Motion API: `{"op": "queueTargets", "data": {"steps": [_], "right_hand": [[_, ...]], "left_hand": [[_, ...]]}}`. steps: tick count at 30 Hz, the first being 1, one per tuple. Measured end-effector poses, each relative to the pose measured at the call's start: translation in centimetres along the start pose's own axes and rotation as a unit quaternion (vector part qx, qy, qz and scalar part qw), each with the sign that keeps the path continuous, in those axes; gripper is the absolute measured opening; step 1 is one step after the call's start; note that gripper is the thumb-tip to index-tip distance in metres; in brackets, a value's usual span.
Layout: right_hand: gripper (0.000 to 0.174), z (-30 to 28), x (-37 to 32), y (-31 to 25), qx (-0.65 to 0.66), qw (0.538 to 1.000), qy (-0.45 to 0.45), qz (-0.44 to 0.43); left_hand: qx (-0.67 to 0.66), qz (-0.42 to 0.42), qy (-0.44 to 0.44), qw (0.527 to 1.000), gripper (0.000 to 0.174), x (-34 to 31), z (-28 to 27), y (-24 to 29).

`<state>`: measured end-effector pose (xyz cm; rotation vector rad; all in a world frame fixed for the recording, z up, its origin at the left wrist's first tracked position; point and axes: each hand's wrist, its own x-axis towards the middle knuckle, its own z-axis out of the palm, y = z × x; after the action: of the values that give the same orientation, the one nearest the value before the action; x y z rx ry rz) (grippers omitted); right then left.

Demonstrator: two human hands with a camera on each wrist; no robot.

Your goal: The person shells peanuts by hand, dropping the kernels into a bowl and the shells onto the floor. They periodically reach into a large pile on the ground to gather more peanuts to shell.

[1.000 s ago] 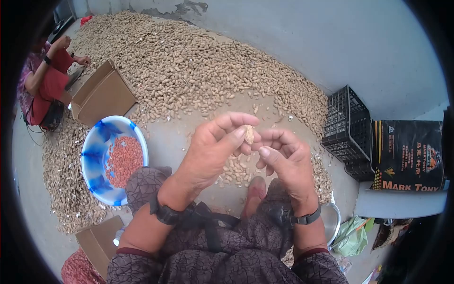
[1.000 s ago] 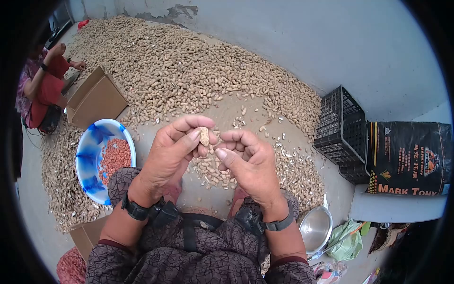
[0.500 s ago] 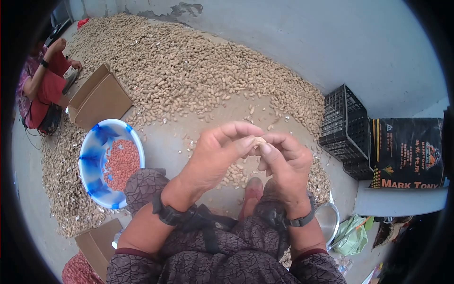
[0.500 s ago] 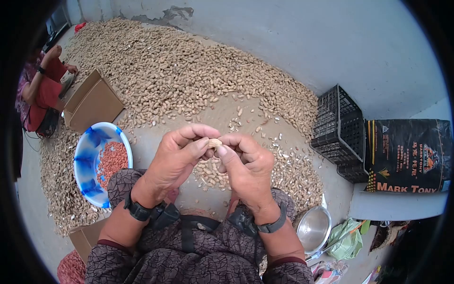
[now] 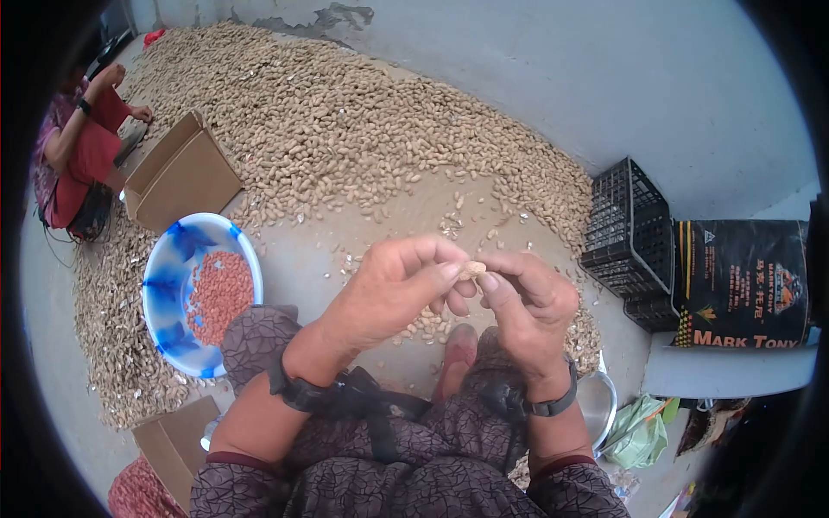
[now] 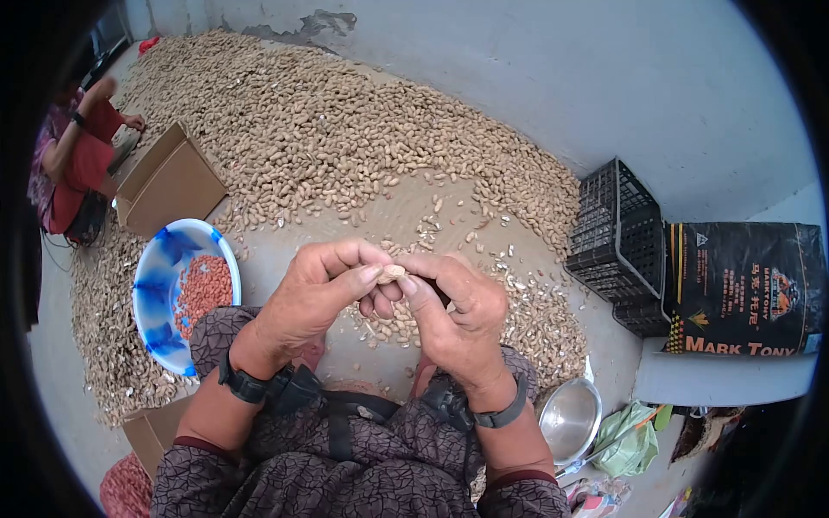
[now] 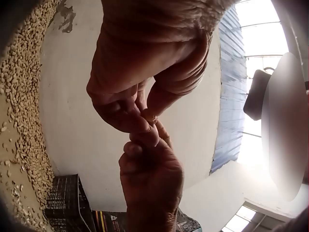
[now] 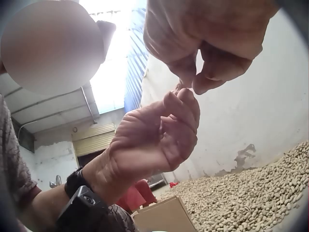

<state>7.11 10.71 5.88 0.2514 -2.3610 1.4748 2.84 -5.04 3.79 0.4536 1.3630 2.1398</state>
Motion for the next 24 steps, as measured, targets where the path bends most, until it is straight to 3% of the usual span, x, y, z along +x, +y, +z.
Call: {"op": "queueTargets", "data": {"steps": [4, 6, 9, 13, 15, 18, 22, 24], "right_hand": [[0.014, -0.3, 0.1, 0.5, 0.028, 0.999, -0.029, 0.035], [0.023, -0.3, 0.1, 0.1, 0.152, 0.978, -0.056, 0.128], [0.035, -0.4, 0.6, -0.4, 0.240, 0.945, -0.118, 0.191], [0.041, 0.2, 0.7, -0.1, 0.253, 0.943, -0.137, 0.168], [0.043, 0.3, 0.8, -0.6, 0.250, 0.929, -0.138, 0.236], [0.042, 0.6, 0.7, -0.2, 0.258, 0.924, -0.154, 0.235], [0.039, 0.5, 0.8, -0.3, 0.266, 0.922, -0.105, 0.260], [0.028, 0.5, 0.8, -0.1, 0.252, 0.944, -0.039, 0.209]], "left_hand": [[-0.030, -0.016, -0.022, 0.999, 0.013, -0.4, -0.1, 0.6], [-0.068, -0.015, -0.026, 0.997, 0.010, -0.5, 0.0, 0.6], [-0.060, 0.023, -0.008, 0.998, 0.018, -0.4, 0.3, 0.3], [-0.050, 0.072, 0.020, 0.996, 0.026, 0.0, 0.8, -1.1], [0.026, 0.094, 0.001, 0.995, 0.027, 0.0, 0.6, -1.6], [0.108, 0.101, 0.009, 0.989, 0.022, 0.0, 0.5, -1.8], [0.093, 0.121, 0.036, 0.988, 0.022, -0.2, 0.9, -1.5], [0.083, 0.067, 0.040, 0.994, 0.023, -0.4, 0.7, -1.1]]}}
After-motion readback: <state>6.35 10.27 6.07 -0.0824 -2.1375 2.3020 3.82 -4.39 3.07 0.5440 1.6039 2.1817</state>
